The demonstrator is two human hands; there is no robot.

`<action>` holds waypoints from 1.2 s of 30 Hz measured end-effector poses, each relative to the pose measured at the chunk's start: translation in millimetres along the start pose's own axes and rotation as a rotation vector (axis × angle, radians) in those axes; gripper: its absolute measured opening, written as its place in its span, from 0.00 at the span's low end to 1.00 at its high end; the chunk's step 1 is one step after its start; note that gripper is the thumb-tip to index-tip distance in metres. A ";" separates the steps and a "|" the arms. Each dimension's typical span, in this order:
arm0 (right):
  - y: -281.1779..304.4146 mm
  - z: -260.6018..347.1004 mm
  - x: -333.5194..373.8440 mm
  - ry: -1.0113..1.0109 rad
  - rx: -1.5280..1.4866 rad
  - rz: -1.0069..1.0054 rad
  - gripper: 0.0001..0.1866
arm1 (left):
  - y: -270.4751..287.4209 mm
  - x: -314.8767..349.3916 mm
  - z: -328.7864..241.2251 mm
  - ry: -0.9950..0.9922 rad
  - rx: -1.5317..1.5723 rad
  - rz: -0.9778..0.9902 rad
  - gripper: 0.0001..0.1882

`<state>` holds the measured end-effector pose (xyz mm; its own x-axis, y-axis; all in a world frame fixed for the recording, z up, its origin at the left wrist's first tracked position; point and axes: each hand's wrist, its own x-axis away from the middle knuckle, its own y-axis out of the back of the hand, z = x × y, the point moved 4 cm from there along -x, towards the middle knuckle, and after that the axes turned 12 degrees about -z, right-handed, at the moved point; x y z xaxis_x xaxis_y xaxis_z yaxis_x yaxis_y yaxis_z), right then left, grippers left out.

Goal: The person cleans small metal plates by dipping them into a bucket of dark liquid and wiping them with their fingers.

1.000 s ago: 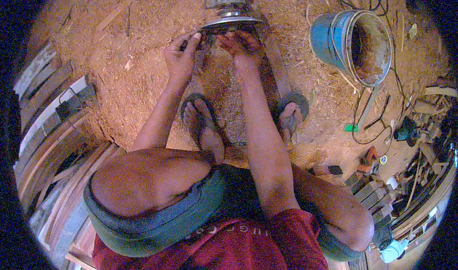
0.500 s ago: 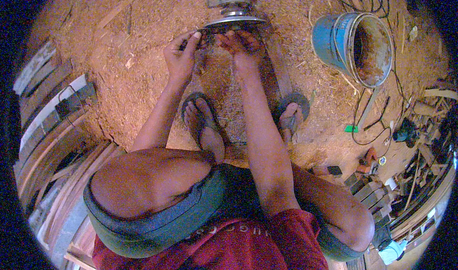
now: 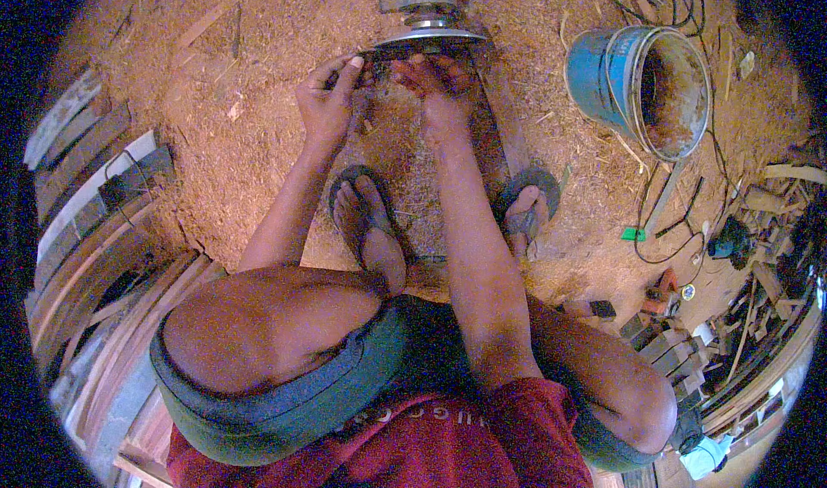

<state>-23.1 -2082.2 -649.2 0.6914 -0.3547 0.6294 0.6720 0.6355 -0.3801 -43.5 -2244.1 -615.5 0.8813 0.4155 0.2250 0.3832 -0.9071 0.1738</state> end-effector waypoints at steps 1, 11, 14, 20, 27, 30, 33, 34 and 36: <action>-0.8 0.4 0.3 -0.001 0.011 0.017 0.09 | 0.1 0.2 -0.9 0.001 0.000 0.000 0.09; -1.1 -3.1 -1.8 0.024 0.021 0.050 0.09 | 2.7 0.7 -0.7 0.034 -0.013 -0.017 0.10; -3.3 -3.7 0.6 0.012 0.022 0.026 0.10 | 5.6 -0.7 0.4 0.018 -0.007 -0.021 0.09; -4.8 -3.5 2.8 -0.002 0.025 -0.004 0.10 | 6.8 -0.1 -2.5 0.040 0.002 -0.016 0.09; -4.8 -6.3 2.1 0.002 0.010 0.024 0.10 | 9.1 -1.7 1.2 0.015 0.018 -0.006 0.09; -4.9 -7.5 2.9 -0.003 -0.002 0.021 0.10 | 9.5 -1.1 -2.6 0.004 0.007 -0.012 0.08; -5.4 -9.9 1.8 -0.002 -0.024 0.032 0.11 | 10.2 -1.4 -1.6 0.036 0.032 -0.012 0.08; -5.3 -10.4 1.0 0.004 -0.033 0.045 0.11 | 9.8 -1.1 -2.0 0.035 0.032 -0.012 0.08; -4.8 -10.4 1.8 0.002 -0.034 0.047 0.10 | 10.0 -0.5 -2.0 0.053 0.062 -0.024 0.08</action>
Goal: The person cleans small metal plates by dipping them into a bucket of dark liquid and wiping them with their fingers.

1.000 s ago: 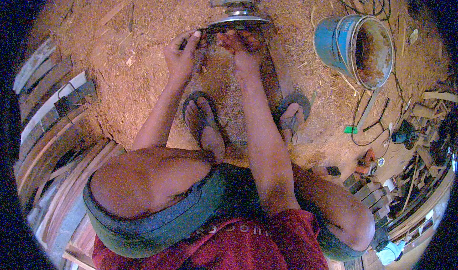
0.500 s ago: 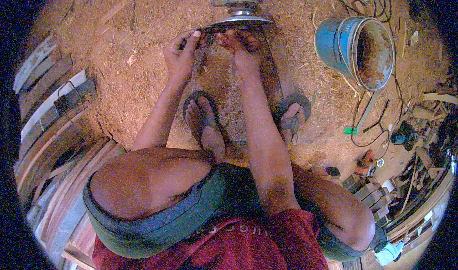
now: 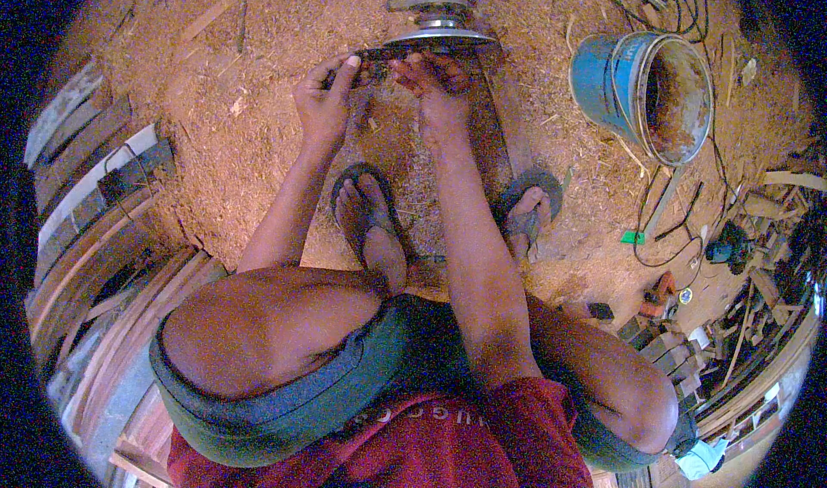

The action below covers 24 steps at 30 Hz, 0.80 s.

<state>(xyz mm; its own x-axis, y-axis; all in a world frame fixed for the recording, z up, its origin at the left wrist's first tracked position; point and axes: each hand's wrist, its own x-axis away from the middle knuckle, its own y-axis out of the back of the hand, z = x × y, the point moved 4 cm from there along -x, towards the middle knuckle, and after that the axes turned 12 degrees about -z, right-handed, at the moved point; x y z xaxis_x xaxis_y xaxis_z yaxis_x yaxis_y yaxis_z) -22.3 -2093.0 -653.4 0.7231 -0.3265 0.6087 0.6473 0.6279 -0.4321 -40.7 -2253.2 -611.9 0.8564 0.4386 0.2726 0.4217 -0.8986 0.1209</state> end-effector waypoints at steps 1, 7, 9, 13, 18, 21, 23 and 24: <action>-1.1 0.2 0.6 -0.003 -0.002 0.002 0.10 | 0.8 -0.4 0.1 0.000 -0.002 -0.002 0.08; -4.0 -1.5 1.4 -0.011 0.039 -0.016 0.09 | 2.7 -2.4 7.1 0.048 0.049 0.002 0.08; -3.9 -1.9 0.9 -0.015 0.040 -0.015 0.09 | 3.6 -3.7 5.8 0.000 -0.003 0.013 0.07; -3.4 -4.1 -0.7 -0.025 0.008 -0.003 0.10 | 4.2 -2.5 2.1 0.009 -0.003 0.010 0.08; -3.1 -6.3 -1.6 -0.030 0.018 -0.023 0.10 | 4.9 -1.5 -1.8 -0.010 0.000 0.003 0.08; -5.0 -6.1 -0.3 -0.023 0.031 -0.027 0.10 | 6.7 -2.4 -1.3 -0.041 -0.028 -0.014 0.08; -7.0 -6.2 0.9 -0.024 0.034 -0.020 0.10 | 8.3 -2.8 -0.6 -0.027 -0.023 -0.020 0.08; -7.0 -6.4 1.1 -0.030 0.024 -0.031 0.09 | 8.3 -2.8 -0.8 -0.012 -0.017 -0.024 0.08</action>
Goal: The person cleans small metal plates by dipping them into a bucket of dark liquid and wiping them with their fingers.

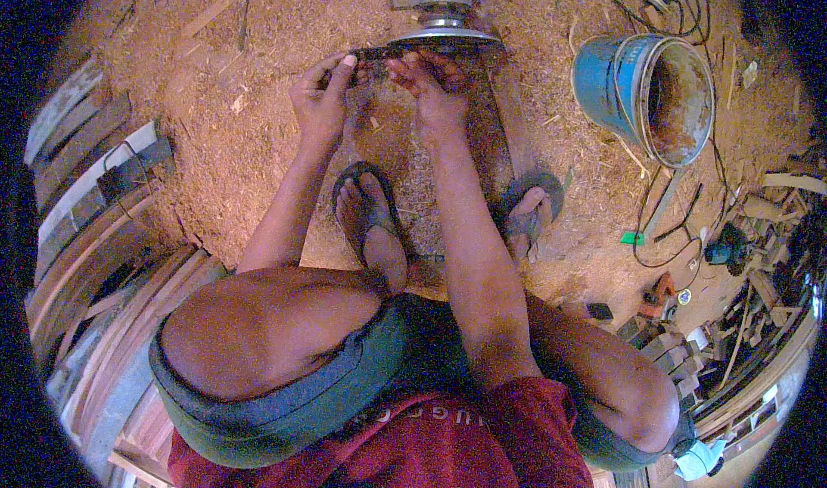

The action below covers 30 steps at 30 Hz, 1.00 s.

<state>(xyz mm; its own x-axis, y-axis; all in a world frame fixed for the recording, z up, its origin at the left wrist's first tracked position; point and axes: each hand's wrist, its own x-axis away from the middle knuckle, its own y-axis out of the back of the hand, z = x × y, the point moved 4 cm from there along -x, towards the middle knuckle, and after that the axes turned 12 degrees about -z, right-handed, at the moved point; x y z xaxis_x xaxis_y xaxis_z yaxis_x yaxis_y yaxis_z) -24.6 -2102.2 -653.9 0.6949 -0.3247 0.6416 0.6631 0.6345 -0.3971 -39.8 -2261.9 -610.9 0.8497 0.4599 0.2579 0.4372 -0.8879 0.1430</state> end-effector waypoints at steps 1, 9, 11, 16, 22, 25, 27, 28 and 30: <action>0.0 -0.1 0.1 -0.007 -0.010 -0.010 0.09 | -0.1 0.3 -0.7 0.001 0.000 0.000 0.08; -2.1 0.8 0.8 -0.003 0.018 -0.002 0.08 | 0.9 1.2 -4.0 0.005 0.004 0.007 0.08; -3.1 0.4 1.9 -0.002 0.031 -0.010 0.08 | 1.0 1.2 -5.0 0.009 0.002 0.007 0.08; -4.7 -0.6 2.6 0.002 0.025 -0.021 0.08 | 3.7 -1.5 0.9 -0.006 -0.002 0.006 0.08; -6.5 0.1 3.7 0.013 0.038 0.007 0.08 | 4.1 -0.9 -1.8 0.014 0.013 0.007 0.08; -7.0 0.0 4.2 0.011 0.036 0.006 0.08 | 4.8 -0.9 -3.2 0.000 -0.015 0.008 0.08; -7.3 0.0 4.1 0.014 0.037 0.010 0.08 | 5.4 -1.4 -1.2 0.012 0.008 0.011 0.08; -7.4 0.0 3.9 0.017 0.038 0.013 0.08 | 5.5 -1.6 -0.4 0.013 0.008 0.011 0.08; -7.2 -1.7 3.0 0.006 0.034 0.002 0.08 | 5.9 -1.9 2.3 0.060 0.042 0.006 0.08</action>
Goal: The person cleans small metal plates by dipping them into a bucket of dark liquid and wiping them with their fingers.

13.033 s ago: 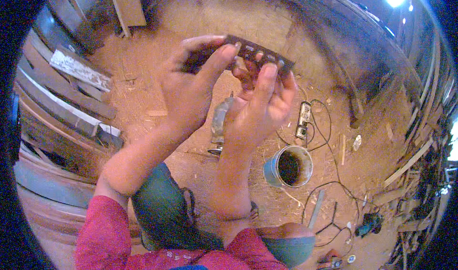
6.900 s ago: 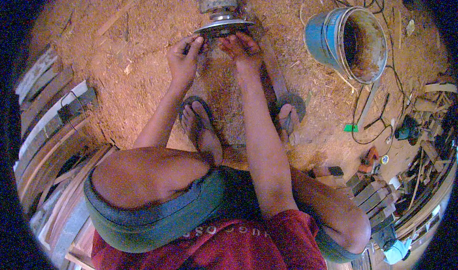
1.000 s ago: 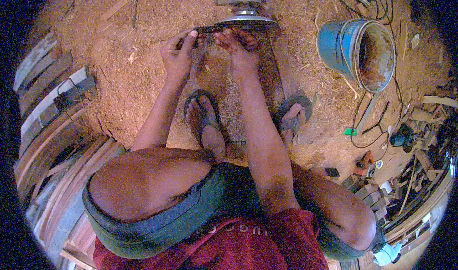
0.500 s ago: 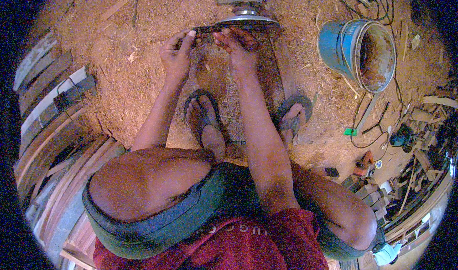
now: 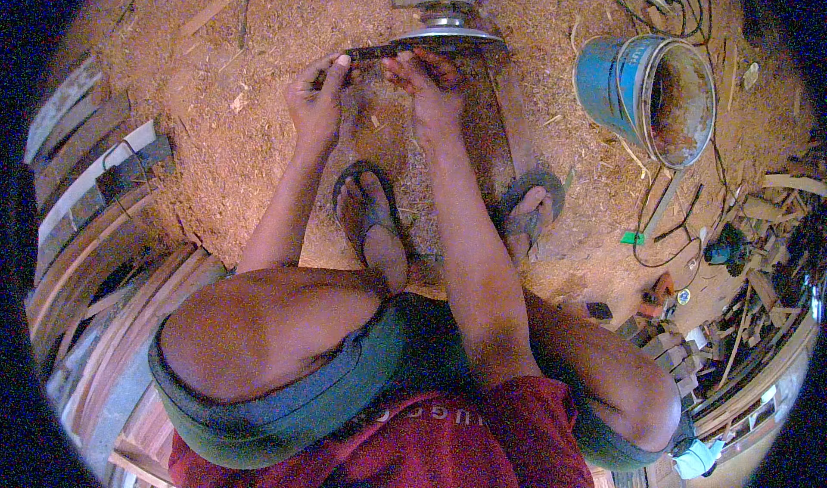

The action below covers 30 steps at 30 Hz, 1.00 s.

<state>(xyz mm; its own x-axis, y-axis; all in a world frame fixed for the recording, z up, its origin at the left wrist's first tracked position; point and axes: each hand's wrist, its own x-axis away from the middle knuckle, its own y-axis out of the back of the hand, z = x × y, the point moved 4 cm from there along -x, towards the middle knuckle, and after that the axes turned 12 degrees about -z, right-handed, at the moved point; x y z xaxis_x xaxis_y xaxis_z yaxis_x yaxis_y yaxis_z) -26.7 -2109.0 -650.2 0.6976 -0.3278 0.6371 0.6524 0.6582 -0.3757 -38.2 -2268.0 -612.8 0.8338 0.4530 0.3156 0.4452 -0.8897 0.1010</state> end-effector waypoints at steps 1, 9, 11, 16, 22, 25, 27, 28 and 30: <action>0.6 -1.2 -0.4 -0.011 -0.004 -0.011 0.08 | 0.1 -0.2 0.4 0.000 0.000 0.000 0.08; -1.7 -2.0 0.1 -0.010 0.008 0.000 0.08 | 2.3 -0.1 -5.7 -0.086 -0.064 -0.024 0.08; -1.9 -1.8 0.0 -0.013 0.026 -0.002 0.08 | 2.0 -0.1 -7.0 -0.077 -0.067 -0.024 0.08; -4.4 -3.1 2.2 -0.018 0.019 -0.013 0.09 | 5.3 -1.6 -6.2 -0.093 -0.078 -0.034 0.07; -5.7 -2.6 4.0 -0.013 0.002 -0.001 0.08 | 6.0 -0.4 -6.6 -0.061 -0.055 -0.033 0.07; -6.5 -3.7 4.3 -0.009 -0.016 0.000 0.08 | 6.9 0.0 -6.4 -0.078 -0.035 -0.038 0.07; -4.5 -4.1 3.0 -0.015 0.000 -0.010 0.08 | 6.2 -0.5 -5.0 -0.091 -0.042 -0.024 0.07; -2.8 -4.6 2.0 -0.021 0.017 -0.020 0.08 | 5.1 -0.4 -3.6 -0.089 -0.046 -0.023 0.07; -4.1 -4.5 1.4 -0.026 0.023 -0.018 0.08 | 5.2 -0.7 -3.3 -0.046 -0.018 -0.016 0.07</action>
<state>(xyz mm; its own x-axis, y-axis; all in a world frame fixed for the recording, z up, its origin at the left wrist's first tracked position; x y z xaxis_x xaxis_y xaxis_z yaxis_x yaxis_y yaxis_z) -27.1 -2115.2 -650.8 0.6774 -0.3225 0.6611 0.6578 0.6678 -0.3483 -37.5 -2273.1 -609.4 0.8409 0.4692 0.2698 0.4533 -0.8829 0.1226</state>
